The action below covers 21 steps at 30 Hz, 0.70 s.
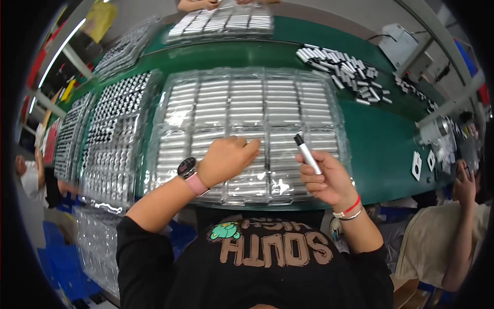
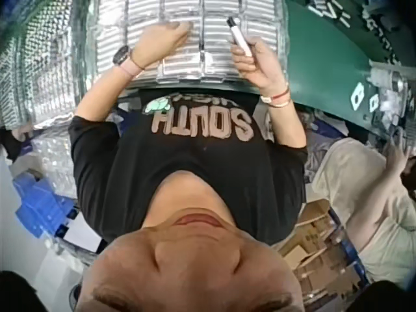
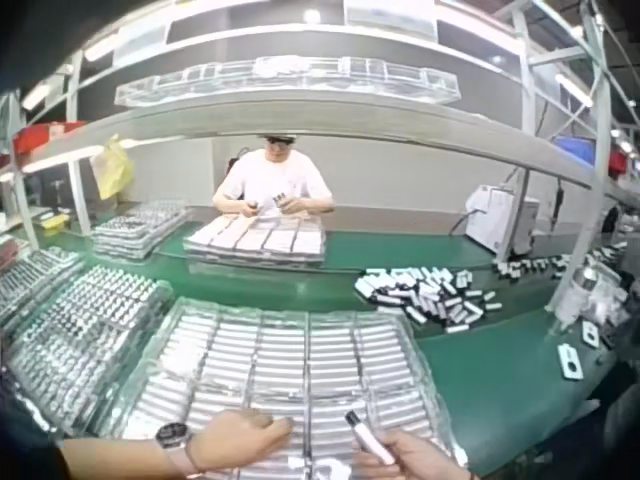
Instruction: Assembling and inspecting small cylindrical components at an industrial workbench.
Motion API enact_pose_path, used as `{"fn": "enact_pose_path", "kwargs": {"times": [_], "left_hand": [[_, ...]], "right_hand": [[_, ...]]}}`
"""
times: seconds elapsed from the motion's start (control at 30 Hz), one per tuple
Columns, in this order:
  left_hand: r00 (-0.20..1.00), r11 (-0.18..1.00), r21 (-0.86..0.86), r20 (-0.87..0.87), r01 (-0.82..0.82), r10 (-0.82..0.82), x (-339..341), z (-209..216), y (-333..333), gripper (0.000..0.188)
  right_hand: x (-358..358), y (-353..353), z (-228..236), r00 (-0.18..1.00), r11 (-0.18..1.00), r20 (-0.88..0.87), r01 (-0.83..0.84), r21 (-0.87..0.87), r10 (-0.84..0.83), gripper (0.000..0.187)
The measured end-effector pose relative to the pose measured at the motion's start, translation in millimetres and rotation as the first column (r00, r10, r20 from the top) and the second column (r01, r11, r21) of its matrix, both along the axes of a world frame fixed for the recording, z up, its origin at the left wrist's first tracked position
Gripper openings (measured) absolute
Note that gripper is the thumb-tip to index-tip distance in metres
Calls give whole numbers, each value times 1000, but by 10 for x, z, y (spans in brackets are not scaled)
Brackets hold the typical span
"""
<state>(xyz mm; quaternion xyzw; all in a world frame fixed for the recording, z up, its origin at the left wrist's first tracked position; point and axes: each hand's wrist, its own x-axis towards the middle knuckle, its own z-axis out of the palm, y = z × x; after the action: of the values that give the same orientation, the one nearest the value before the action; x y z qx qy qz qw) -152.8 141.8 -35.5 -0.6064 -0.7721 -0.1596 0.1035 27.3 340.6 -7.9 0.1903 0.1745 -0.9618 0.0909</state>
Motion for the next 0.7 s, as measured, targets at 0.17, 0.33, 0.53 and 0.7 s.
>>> {"fn": "enact_pose_path", "kwargs": {"times": [0.17, 0.33, 0.53, 0.7], "left_hand": [[986, 941, 298, -96, 159, -136, -195, 70, 128, 18], [813, 949, 310, 567, -61, -134, -51, 361, 56, 21], [-75, 955, 116, 987, -272, -142, 133, 521, 87, 23], [-300, 965, 169, 927, -200, -225, 136, 480, 91, 22]], "right_hand": [[44, -49, 22, 991, 919, -13, 126, 375, -131, 21], [-6, -81, 96, 987, 789, -20, 142, 597, -162, 26], [-29, -219, 60, 977, 307, -150, 192, 932, -154, 30], [51, -264, 77, 939, 2, -344, 344, 939, -22, 27]]}}
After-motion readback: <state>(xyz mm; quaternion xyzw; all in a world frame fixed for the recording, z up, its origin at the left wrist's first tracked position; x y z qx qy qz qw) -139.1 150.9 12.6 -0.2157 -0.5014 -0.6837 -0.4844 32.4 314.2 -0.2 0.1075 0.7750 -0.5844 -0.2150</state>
